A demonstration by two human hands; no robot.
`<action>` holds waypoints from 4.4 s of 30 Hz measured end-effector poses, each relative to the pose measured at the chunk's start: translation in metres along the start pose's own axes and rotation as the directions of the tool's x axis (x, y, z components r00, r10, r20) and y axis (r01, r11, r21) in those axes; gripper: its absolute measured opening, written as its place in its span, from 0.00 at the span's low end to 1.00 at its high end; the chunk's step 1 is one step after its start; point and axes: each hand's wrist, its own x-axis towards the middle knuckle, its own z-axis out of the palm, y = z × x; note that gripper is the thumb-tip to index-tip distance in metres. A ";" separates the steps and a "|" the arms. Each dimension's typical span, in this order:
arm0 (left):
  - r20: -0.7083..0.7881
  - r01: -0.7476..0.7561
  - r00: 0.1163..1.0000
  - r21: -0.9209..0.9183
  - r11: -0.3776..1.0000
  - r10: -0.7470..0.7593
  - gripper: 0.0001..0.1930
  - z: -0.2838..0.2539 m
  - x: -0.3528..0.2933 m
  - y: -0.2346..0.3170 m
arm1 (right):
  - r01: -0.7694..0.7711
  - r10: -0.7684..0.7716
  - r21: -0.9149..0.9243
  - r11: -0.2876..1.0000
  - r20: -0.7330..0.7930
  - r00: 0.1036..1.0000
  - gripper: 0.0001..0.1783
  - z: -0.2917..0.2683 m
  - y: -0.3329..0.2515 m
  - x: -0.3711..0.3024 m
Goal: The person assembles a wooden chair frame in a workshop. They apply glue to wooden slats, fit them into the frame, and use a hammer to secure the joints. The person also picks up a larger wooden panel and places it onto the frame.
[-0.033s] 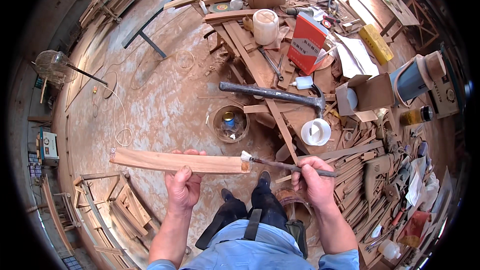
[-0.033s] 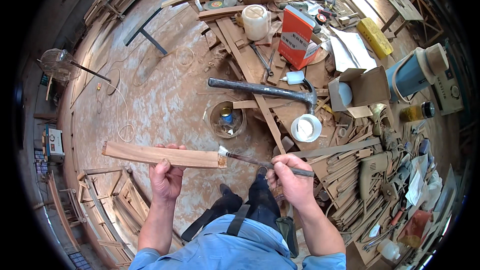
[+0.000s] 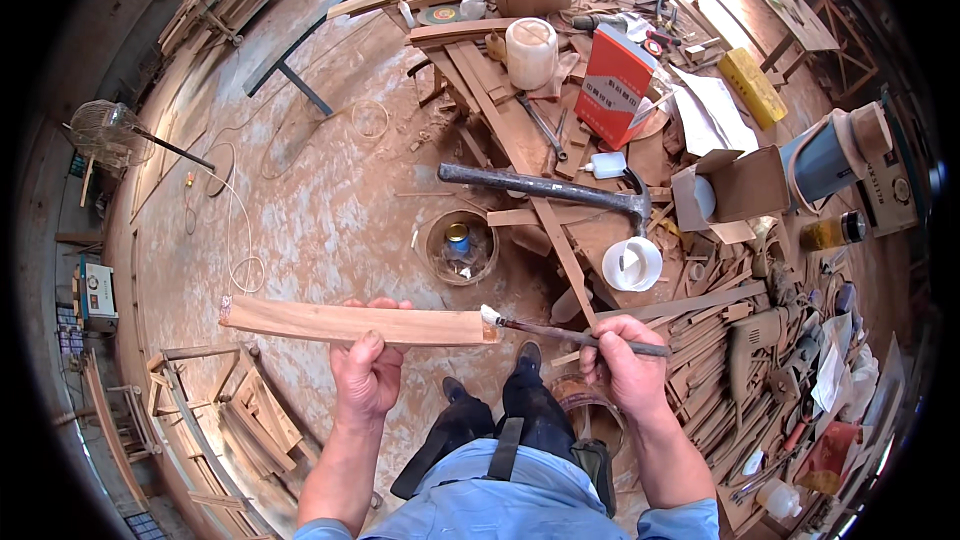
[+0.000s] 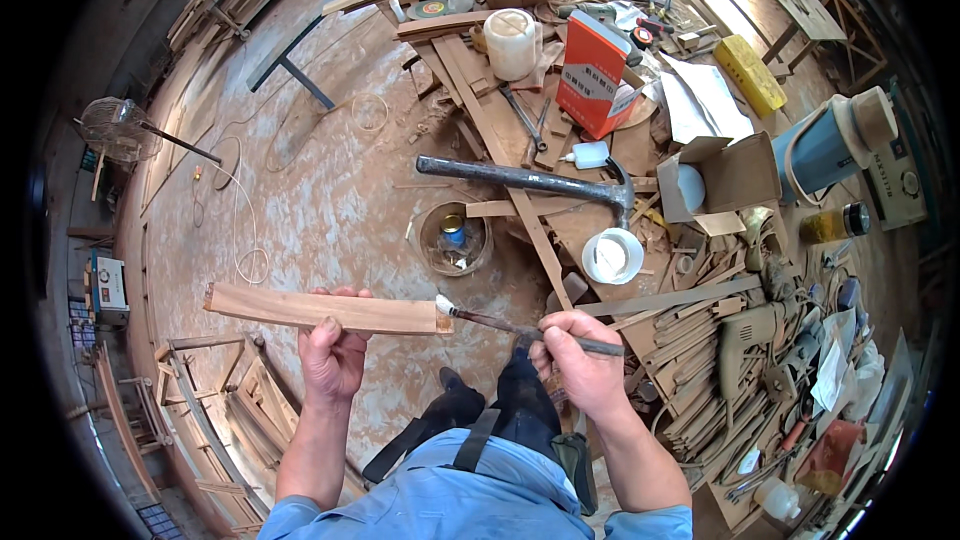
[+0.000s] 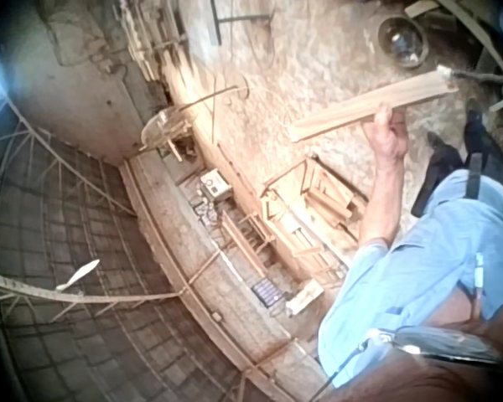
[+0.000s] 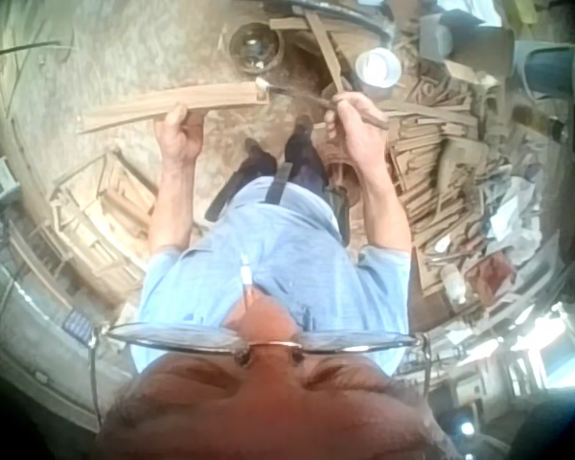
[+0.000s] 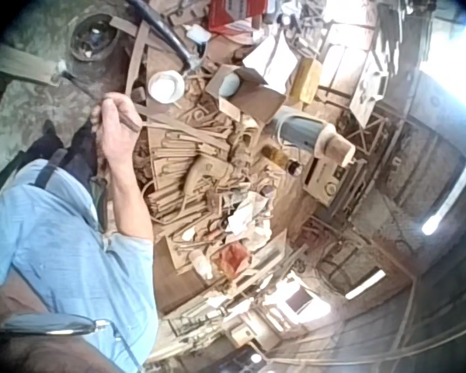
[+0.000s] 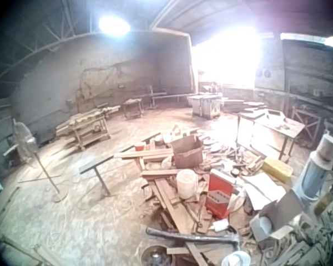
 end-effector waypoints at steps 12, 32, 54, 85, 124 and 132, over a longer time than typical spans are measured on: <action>-0.104 -0.024 0.994 0.063 0.998 0.031 0.19 0.002 0.012 0.000 | -0.049 0.049 -0.048 0.998 -0.010 0.999 0.10 0.002 0.007 0.012; -0.396 0.113 0.915 0.072 0.991 -0.076 0.12 -0.013 0.021 -0.013 | 0.137 -0.128 -0.127 0.982 0.076 0.989 0.08 0.028 0.016 -0.001; -0.405 0.052 0.911 -0.070 0.996 -0.076 0.11 -0.021 0.015 -0.024 | 0.319 -0.318 -0.033 0.947 0.040 0.947 0.11 0.048 0.042 0.002; -0.405 0.109 0.895 -0.202 0.973 -0.185 0.16 -0.019 0.023 -0.020 | 0.154 -0.109 0.395 0.906 -0.132 0.985 0.14 0.031 0.083 -0.009; -0.452 -0.006 0.892 0.007 1.000 0.008 0.13 -0.036 -0.015 -0.005 | -0.063 0.246 0.340 0.938 -0.529 0.812 0.18 -0.159 0.053 0.066; -0.518 -0.075 0.849 -0.312 0.947 -0.104 0.13 -0.079 -0.049 0.035 | -0.273 0.316 0.159 0.949 -0.455 0.832 0.17 -0.092 0.072 -0.001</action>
